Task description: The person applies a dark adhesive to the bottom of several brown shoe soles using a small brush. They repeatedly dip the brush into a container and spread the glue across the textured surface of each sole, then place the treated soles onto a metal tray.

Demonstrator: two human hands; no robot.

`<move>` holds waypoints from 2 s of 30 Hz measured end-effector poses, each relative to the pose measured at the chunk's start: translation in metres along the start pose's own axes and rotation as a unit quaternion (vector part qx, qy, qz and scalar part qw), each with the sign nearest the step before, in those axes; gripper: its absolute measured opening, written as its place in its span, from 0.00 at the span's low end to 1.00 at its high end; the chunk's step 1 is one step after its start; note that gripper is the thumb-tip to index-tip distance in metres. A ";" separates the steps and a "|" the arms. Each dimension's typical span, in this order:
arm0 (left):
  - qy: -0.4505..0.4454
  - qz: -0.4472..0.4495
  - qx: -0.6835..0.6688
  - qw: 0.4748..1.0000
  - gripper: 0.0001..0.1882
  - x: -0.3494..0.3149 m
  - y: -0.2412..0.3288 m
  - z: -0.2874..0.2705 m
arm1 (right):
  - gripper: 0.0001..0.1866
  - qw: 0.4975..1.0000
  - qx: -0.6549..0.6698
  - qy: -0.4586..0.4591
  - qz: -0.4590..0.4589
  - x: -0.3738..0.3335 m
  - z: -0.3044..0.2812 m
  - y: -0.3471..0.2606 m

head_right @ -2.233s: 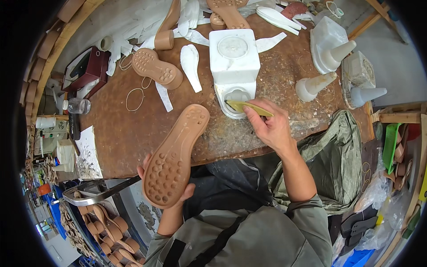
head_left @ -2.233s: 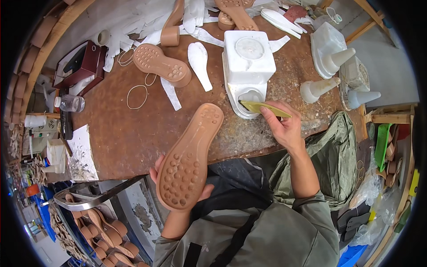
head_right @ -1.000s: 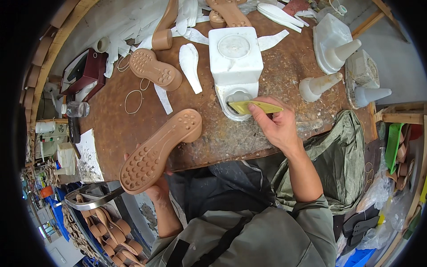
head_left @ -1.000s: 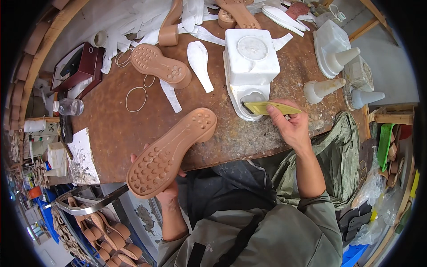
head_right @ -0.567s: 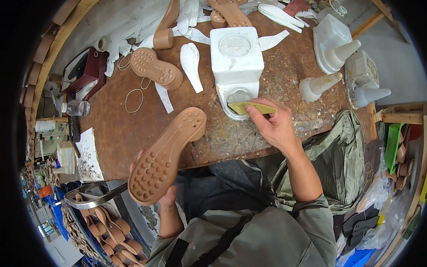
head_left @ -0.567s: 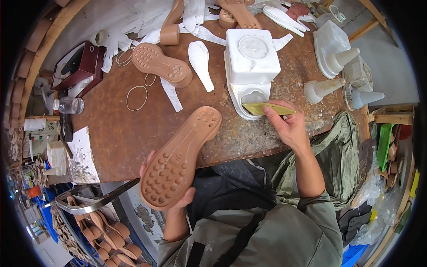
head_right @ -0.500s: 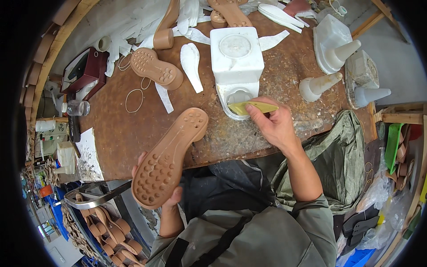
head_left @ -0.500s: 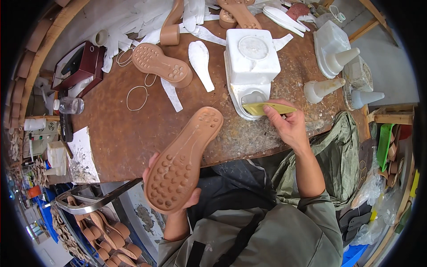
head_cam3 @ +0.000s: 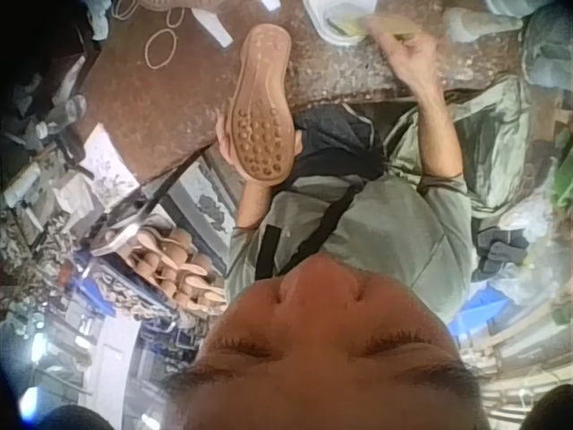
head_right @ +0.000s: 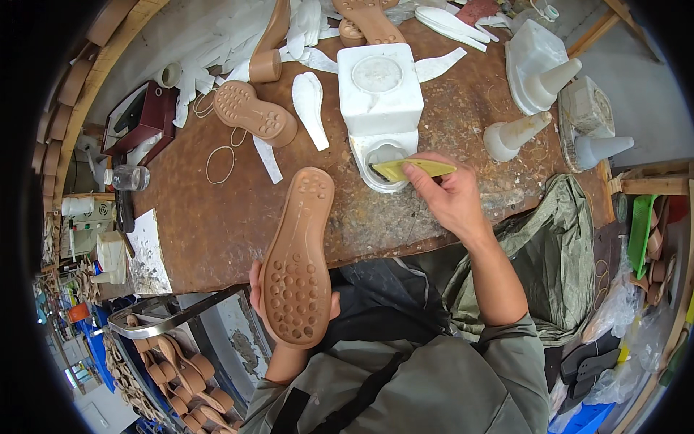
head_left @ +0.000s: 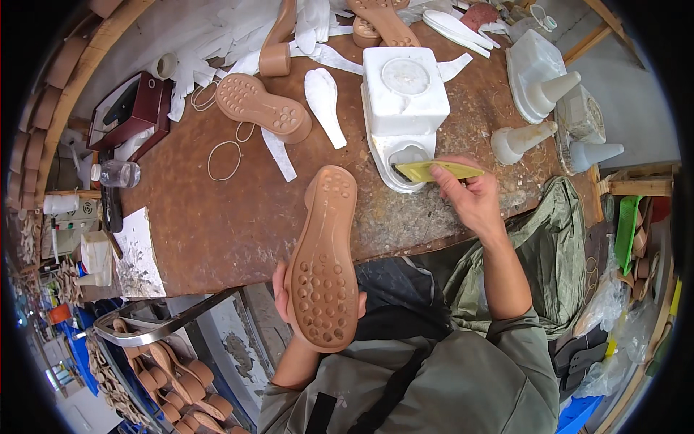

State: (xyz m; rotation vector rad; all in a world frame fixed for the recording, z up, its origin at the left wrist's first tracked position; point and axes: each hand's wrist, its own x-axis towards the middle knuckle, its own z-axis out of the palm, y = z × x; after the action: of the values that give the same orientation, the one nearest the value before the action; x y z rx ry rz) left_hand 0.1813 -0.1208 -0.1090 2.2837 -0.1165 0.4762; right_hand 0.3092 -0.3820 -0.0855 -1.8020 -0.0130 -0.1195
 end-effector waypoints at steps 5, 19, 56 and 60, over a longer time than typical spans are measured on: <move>-0.141 -0.025 0.091 0.985 0.45 -0.006 -0.002 -0.004 | 0.08 0.997 0.054 -0.016 0.047 0.001 0.001 0.003; -0.174 -0.045 -0.244 0.953 0.45 -0.007 0.000 -0.012 | 0.10 0.966 0.236 -0.011 0.101 -0.041 -0.015 -0.079; -0.286 -0.221 -0.846 0.393 0.48 -0.032 0.064 -0.068 | 0.05 0.969 0.045 -0.046 -0.240 -0.114 0.028 -0.150; -0.258 -0.224 -0.862 0.375 0.48 -0.030 0.069 -0.069 | 0.05 0.970 0.030 -0.042 -0.236 -0.125 0.033 -0.151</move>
State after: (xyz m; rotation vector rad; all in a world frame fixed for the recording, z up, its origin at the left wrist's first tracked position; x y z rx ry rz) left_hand 0.1172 -0.1202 -0.0297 0.1181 -0.1594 -0.5877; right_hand 0.1758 -0.3079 0.0428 -1.7136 -0.5031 -0.3771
